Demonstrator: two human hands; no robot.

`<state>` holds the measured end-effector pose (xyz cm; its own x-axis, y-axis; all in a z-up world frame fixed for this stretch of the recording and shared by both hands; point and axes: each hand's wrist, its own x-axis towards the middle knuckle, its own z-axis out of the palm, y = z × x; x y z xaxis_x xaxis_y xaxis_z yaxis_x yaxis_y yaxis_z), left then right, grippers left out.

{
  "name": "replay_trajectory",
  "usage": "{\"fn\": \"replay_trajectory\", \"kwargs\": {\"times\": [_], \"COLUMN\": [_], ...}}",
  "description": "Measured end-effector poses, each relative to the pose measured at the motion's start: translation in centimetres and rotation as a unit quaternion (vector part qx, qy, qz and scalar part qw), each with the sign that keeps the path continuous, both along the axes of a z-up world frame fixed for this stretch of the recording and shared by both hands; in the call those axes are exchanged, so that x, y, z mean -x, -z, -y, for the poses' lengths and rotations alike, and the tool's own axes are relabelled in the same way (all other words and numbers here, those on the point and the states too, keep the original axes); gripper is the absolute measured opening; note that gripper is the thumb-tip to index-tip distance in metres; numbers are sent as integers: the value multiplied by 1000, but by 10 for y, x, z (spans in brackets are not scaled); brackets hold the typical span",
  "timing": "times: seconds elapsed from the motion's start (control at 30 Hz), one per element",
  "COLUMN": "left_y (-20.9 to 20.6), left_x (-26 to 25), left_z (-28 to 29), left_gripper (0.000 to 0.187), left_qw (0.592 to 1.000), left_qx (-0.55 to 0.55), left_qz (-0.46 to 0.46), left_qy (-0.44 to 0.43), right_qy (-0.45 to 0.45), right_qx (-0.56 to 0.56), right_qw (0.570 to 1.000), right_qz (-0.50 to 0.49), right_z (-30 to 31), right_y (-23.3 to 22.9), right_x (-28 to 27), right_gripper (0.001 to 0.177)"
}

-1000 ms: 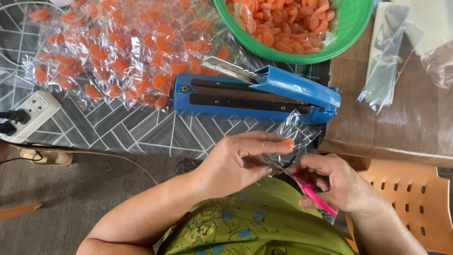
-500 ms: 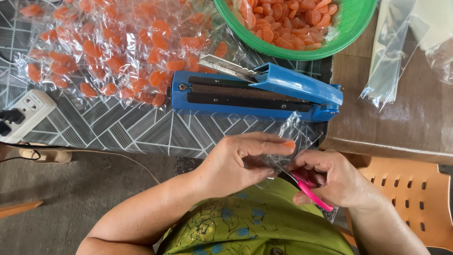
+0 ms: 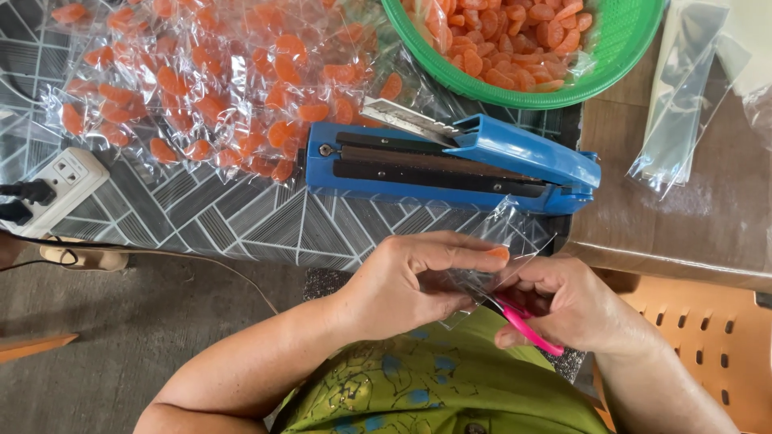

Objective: Packaging small orange food items into plastic bags and sealing them with a heat sealer

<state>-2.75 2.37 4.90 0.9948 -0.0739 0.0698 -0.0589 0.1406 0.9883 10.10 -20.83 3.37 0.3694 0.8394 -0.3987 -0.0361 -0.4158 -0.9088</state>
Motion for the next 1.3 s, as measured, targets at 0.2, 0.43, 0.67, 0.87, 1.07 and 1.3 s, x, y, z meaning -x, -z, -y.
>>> {"fn": "replay_trajectory", "kwargs": {"times": [0.2,0.43,0.67,0.87,1.07,1.3], "left_y": [0,-32,-55,-71,-55,6], "left_x": [7,42,-11,-9,21,-3], "left_z": [-5,-54,-162,-169,-72,4], "left_gripper": [47,51,73,83,17,71], "left_qw": [1000,997,912,877,896,938], "left_qx": [20,-46,-270,-282,-256,-115], "left_qz": [-7,15,-57,-15,234,188], "left_qy": [-3,-58,-302,-388,-278,-269], "right_qy": [-5,-93,-18,167,69,307], "right_qx": [-28,94,198,160,-287,-211], "right_qw": [999,981,979,955,952,917], "right_qz": [-40,140,34,-184,82,144], "right_z": [-13,-2,4,-12,-38,-57], "right_y": [-2,-2,-12,-38,-16,0], "right_x": [4,2,5,28,26,50], "right_gripper": [42,55,65,54,87,66]}}
